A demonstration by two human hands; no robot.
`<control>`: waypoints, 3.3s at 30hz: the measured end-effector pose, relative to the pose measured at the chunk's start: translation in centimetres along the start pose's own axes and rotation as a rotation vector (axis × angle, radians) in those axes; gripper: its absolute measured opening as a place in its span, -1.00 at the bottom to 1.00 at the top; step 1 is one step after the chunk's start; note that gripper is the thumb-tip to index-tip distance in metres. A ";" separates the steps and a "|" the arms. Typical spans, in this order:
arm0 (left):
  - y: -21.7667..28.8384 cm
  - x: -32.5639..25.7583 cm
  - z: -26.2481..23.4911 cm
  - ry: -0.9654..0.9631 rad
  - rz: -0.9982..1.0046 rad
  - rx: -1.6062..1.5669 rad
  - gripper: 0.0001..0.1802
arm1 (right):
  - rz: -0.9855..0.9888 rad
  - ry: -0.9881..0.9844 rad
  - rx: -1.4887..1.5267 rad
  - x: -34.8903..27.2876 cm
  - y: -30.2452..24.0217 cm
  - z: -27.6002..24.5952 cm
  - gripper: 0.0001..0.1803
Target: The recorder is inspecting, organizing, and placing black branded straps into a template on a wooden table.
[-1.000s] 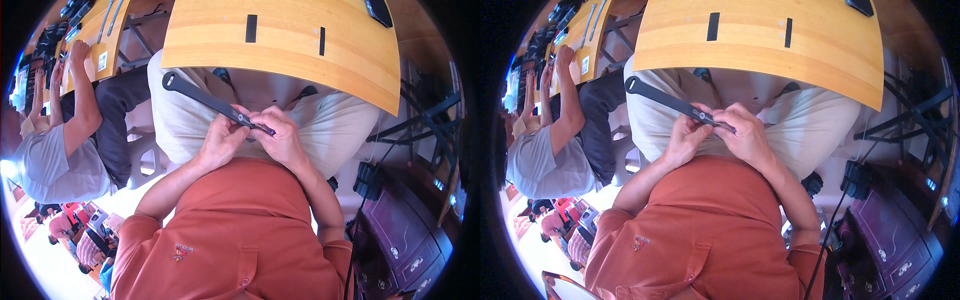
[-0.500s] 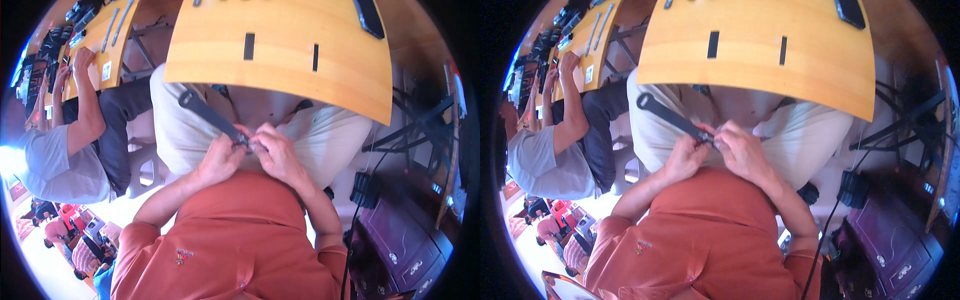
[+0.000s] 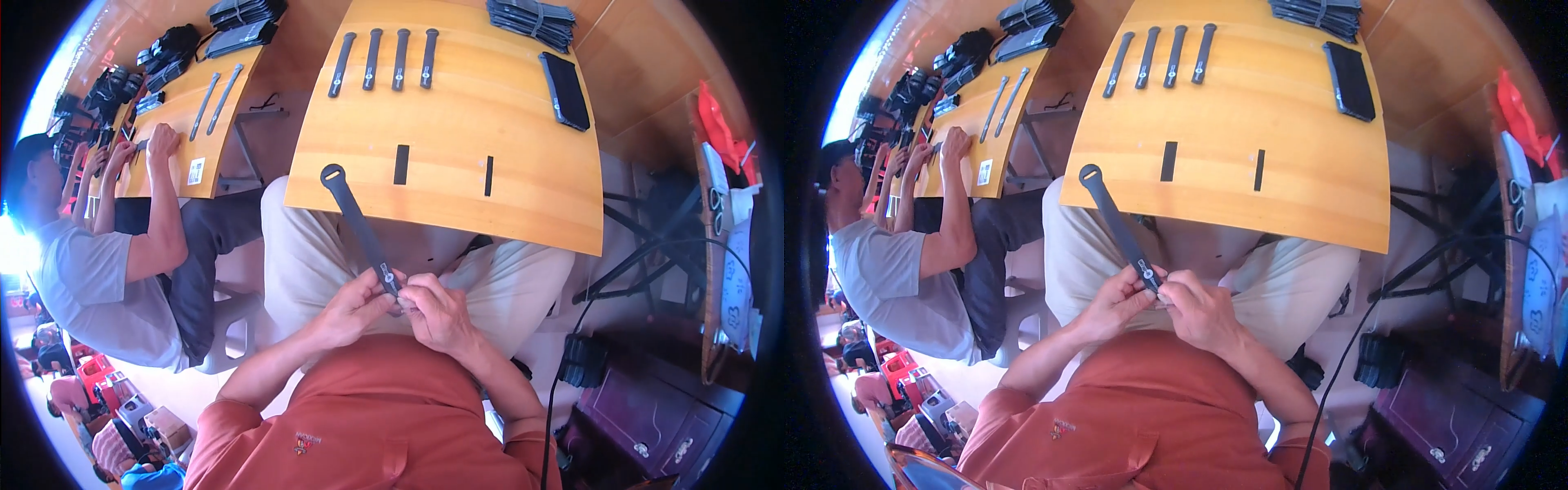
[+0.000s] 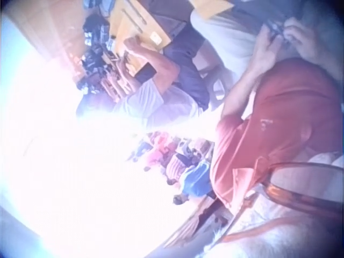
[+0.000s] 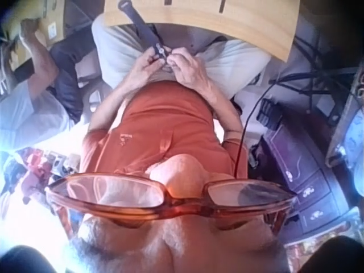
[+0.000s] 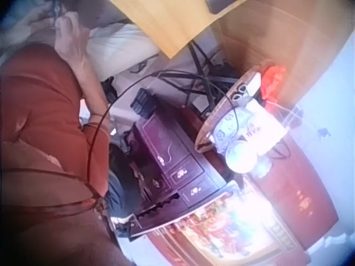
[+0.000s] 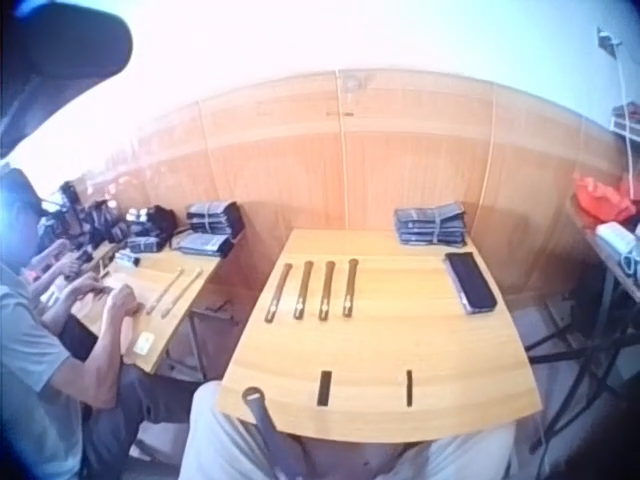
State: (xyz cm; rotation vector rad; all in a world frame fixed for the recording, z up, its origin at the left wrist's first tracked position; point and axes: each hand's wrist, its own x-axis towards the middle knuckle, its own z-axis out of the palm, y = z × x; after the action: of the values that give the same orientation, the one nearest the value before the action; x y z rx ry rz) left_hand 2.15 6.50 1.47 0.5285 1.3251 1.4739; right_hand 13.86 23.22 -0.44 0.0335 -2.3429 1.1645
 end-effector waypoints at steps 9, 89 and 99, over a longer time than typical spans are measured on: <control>-0.6 0.1 0.8 0.166 0.147 0.336 -0.72 | -0.171 0.212 -0.242 0.0 -0.4 0.8 -0.75; -1.5 -3.6 -2.3 0.128 0.023 0.021 -0.66 | 0.036 -0.034 -0.689 23.9 19.0 -8.6 -0.67; -0.9 -2.4 -1.6 0.176 0.053 -0.107 -0.69 | 0.503 -0.331 0.511 12.7 3.0 -0.8 -0.42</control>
State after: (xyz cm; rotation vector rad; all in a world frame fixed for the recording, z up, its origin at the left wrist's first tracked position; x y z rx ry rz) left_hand 2.04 3.51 0.87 0.3731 1.3674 1.6557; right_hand 2.51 28.28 3.52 -0.2098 -2.3253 2.1271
